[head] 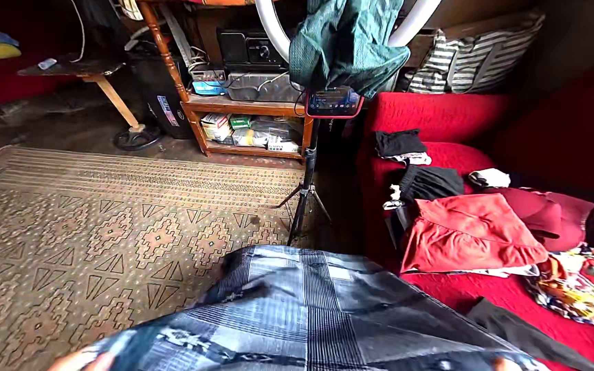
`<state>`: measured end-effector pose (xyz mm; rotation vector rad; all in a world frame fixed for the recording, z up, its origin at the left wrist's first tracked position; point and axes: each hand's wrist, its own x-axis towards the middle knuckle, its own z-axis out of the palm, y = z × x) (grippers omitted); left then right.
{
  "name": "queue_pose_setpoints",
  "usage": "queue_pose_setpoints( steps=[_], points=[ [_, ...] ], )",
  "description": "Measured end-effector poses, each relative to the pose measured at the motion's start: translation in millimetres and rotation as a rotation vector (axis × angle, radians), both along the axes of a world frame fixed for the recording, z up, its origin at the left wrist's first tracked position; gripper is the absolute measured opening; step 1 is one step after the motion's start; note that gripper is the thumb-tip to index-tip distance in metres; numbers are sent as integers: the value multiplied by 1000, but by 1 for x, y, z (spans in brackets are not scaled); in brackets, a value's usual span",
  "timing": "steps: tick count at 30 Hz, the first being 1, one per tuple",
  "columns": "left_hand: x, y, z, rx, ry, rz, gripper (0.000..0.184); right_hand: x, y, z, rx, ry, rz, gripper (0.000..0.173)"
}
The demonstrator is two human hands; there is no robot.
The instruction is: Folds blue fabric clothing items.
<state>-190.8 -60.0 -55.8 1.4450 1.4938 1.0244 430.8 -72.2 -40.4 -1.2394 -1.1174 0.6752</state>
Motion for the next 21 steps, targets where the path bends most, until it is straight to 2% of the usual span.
queue_pose_setpoints(
  steps=[3, 4, 5, 7, 9, 10, 11, 12, 13, 15, 16, 19, 21],
  points=[
    [21, 20, -18, -494, 612, -87, 38, -31, 20, -18, -189, -199, 75, 10],
    [41, 27, -18, -570, 712, -79, 44, -51, 27, -19, -248, -326, 94, 19],
    [68, 31, -13, -500, 755, -79, 47, -77, 33, -17, -282, -440, 144, 29],
    [137, 35, 6, -170, 610, -193, 55, -129, 39, -13, -239, -595, 297, 40],
    [204, 33, 11, 116, 379, -409, 83, -173, 41, -11, -82, -721, 393, 46],
    [230, 31, 10, 187, 311, -480, 96, -188, 42, -10, 18, -761, 376, 45],
    [249, 30, 7, 242, 273, -488, 100, -197, 45, -10, 102, -782, 334, 45],
    [261, 31, -2, 311, 268, -438, 91, -199, 48, -12, 169, -786, 284, 44],
    [269, 35, -14, 395, 296, -352, 74, -196, 52, -16, 215, -773, 260, 44],
    [273, 40, -32, 486, 332, -228, 45, -181, 57, -25, 236, -744, 311, 43],
    [271, 41, -38, 497, 345, -198, 37, -173, 57, -31, 233, -742, 364, 42],
    [260, 39, -47, 439, 387, -122, 29, -149, 56, -65, 151, -798, 496, 47],
    [251, 39, -46, 352, 377, -36, 32, -135, 59, -104, 76, -853, 461, 47]
  ],
)
